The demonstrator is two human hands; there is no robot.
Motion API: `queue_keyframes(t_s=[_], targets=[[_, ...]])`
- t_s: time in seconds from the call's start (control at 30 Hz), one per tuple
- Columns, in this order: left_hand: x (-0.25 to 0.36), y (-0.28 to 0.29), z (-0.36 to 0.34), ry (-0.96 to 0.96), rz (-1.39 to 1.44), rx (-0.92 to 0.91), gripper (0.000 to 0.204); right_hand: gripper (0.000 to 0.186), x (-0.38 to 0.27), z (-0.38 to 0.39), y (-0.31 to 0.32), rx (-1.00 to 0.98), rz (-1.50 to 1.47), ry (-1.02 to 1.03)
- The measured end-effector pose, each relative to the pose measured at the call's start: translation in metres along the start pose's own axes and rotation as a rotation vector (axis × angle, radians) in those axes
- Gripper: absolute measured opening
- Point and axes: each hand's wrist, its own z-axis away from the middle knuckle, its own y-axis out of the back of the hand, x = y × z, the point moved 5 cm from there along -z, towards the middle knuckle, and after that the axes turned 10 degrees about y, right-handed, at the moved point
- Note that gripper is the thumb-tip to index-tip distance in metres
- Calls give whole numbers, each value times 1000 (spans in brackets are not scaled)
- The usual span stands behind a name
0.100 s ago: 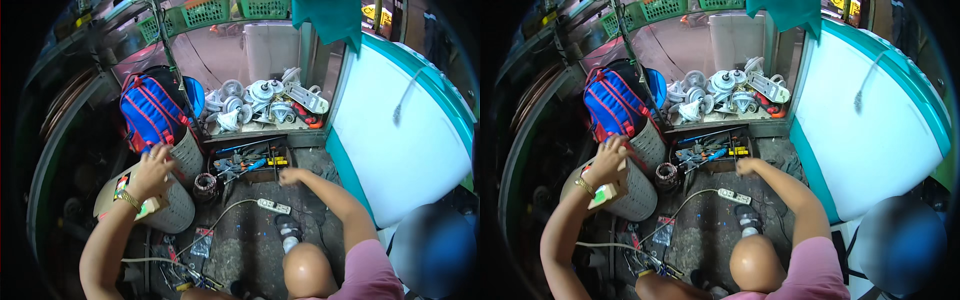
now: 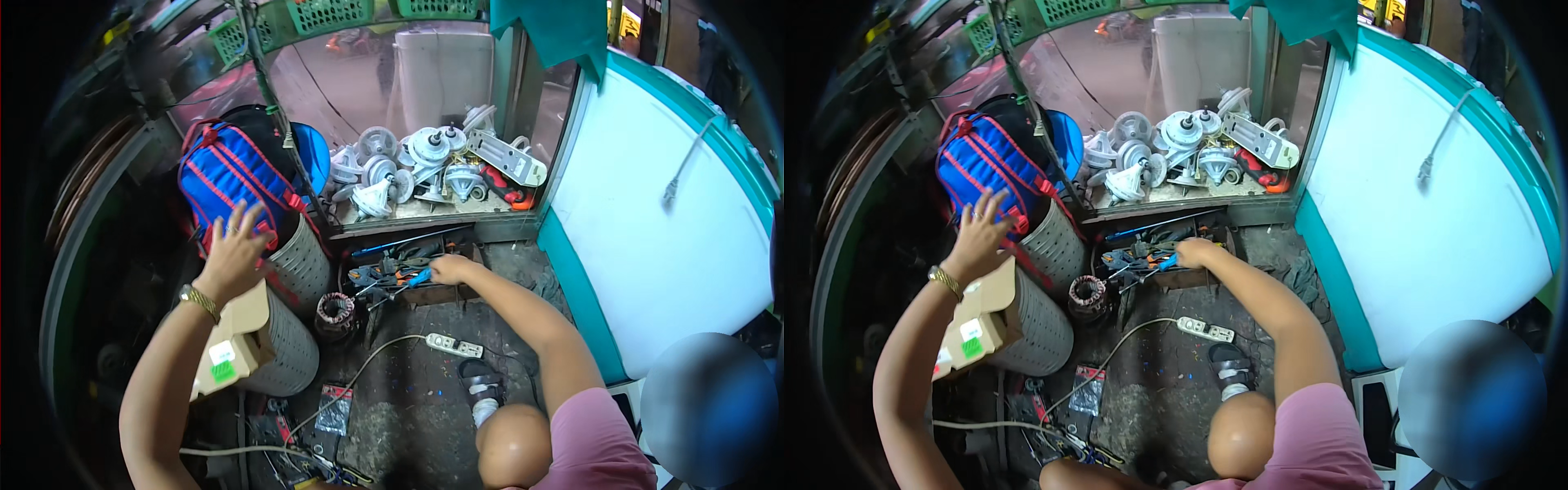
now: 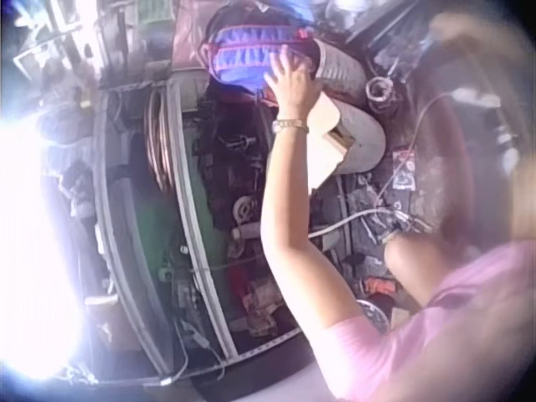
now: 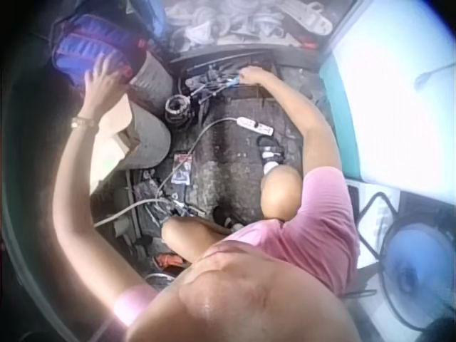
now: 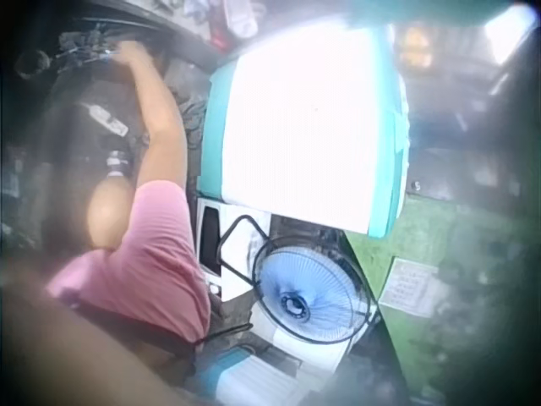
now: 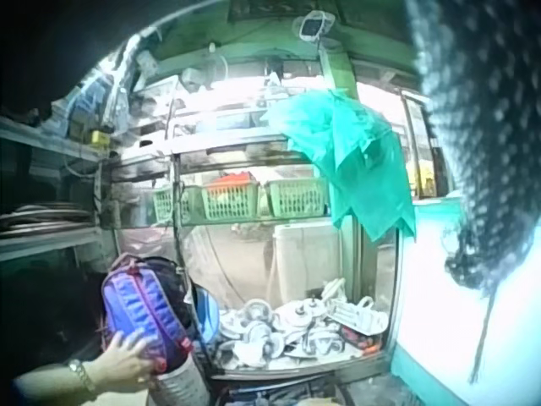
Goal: The person uses a power drill on a washing machine gearbox, then handles a gasket and uses pliers to manipulate components on the gearbox assembly.
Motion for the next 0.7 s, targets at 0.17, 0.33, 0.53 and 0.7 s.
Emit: queue_keyframes(t_s=[0.17, 0.33, 0.53, 0.7], targets=[[-22, -73, -91, 66, 48, 81, 63, 23, -66, -58, -53, -203, -70, 178], [-30, -44, -175, 33, 247, 460, 56, 15, -85, -29, 91, 292, -423, 373], [6, 46, -106, -56, 1011, 1170, 51, 29, -85, 118, 355, 1381, -29, 691], [66, 65, -94, -152, 879, 1112, 56, 32, -102, 140, 390, 1388, 123, 942]])
